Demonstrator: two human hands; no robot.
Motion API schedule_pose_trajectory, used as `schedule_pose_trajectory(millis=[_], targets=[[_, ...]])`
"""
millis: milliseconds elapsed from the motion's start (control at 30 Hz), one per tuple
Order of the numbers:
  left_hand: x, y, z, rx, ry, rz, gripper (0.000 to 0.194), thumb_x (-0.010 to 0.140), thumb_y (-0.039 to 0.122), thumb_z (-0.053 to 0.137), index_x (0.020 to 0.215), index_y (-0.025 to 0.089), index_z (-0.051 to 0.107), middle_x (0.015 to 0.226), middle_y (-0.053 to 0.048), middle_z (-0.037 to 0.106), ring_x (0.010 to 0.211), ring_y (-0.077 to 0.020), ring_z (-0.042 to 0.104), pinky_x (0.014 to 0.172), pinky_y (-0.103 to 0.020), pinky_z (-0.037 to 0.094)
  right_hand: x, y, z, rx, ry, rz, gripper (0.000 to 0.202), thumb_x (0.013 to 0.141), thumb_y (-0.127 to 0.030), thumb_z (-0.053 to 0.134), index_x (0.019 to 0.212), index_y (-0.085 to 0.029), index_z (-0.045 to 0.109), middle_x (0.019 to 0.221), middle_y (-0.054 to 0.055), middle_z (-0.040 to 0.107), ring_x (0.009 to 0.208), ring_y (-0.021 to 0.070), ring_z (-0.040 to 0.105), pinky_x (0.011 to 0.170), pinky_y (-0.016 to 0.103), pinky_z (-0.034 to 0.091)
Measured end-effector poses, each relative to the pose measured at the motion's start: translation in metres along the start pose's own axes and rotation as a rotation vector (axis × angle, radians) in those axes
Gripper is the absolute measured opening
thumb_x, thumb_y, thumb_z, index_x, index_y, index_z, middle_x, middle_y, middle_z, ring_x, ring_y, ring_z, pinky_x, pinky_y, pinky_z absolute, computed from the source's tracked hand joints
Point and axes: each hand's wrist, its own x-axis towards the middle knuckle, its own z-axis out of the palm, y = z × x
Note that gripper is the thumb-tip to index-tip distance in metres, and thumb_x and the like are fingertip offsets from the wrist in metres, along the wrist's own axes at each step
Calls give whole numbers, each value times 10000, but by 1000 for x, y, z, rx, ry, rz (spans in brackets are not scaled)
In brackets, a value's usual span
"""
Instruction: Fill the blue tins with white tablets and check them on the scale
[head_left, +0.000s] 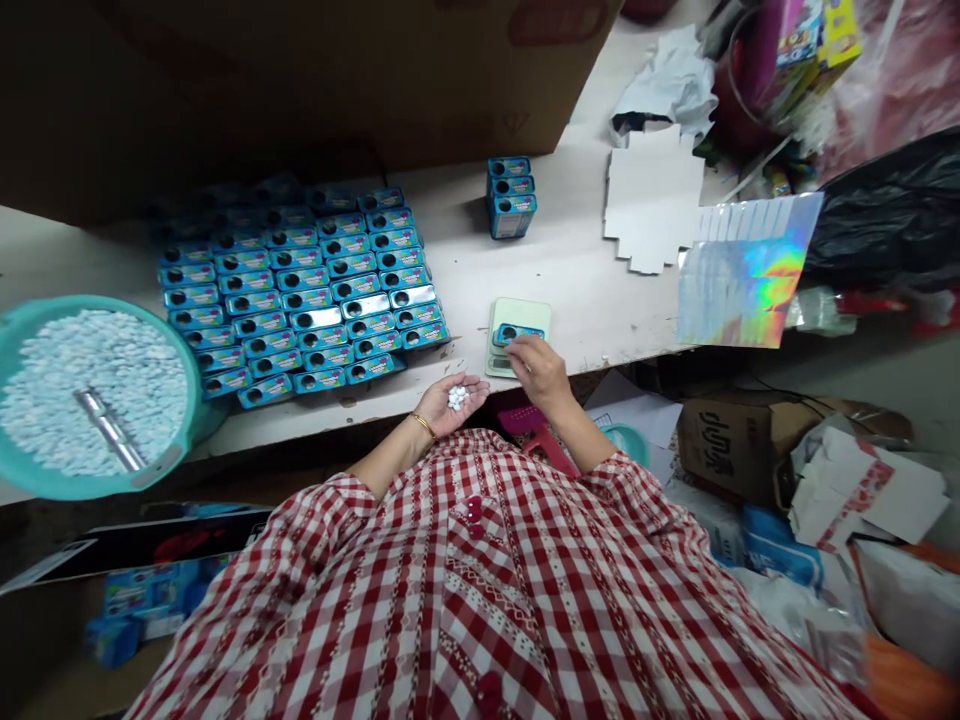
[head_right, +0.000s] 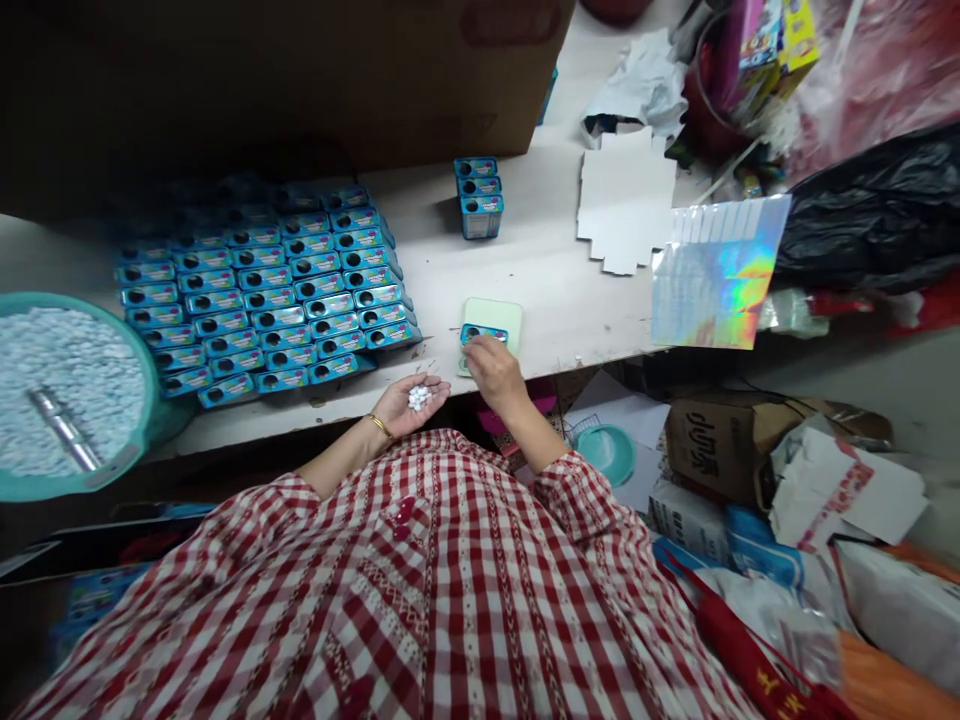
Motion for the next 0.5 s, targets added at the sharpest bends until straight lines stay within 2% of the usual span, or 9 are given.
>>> schedule_pose_trajectory(millis=[100,233,367,500], targets=[[0,2,3,-10,2,4,259,877,168,419,846,44,644,694,-149,682,650,-179,673,593,-255,563,17,12,-3,-116,-56,24,266,925,-199,388,970,-173,649,1017,105,628,961,184,559,866,320,466],[-2,3,3,-5,18,9,280,886,168,406,778,50,636,685,-146,680,639,-172,670,594,-245,563,25,15,4,-210,-116,42,276,925,-189,386,1004,-168,649,1084,117,628,980,197,556,865,323,462],[-2,5,2,-10,14,17,291,893,170,397,758,60,630,685,-137,683,632,-166,671,585,-239,563,22,19,4,-97,-49,27,263,927,-219,400,1023,-169,640,1099,104,632,1024,177,570,894,311,466],[-1,7,2,-28,4,21,266,883,164,412,845,45,646,691,-142,682,638,-173,671,580,-248,564,14,28,-8,-88,53,86,293,939,-222,360,1033,-182,634,1058,88,636,1004,172,568,884,313,457]])
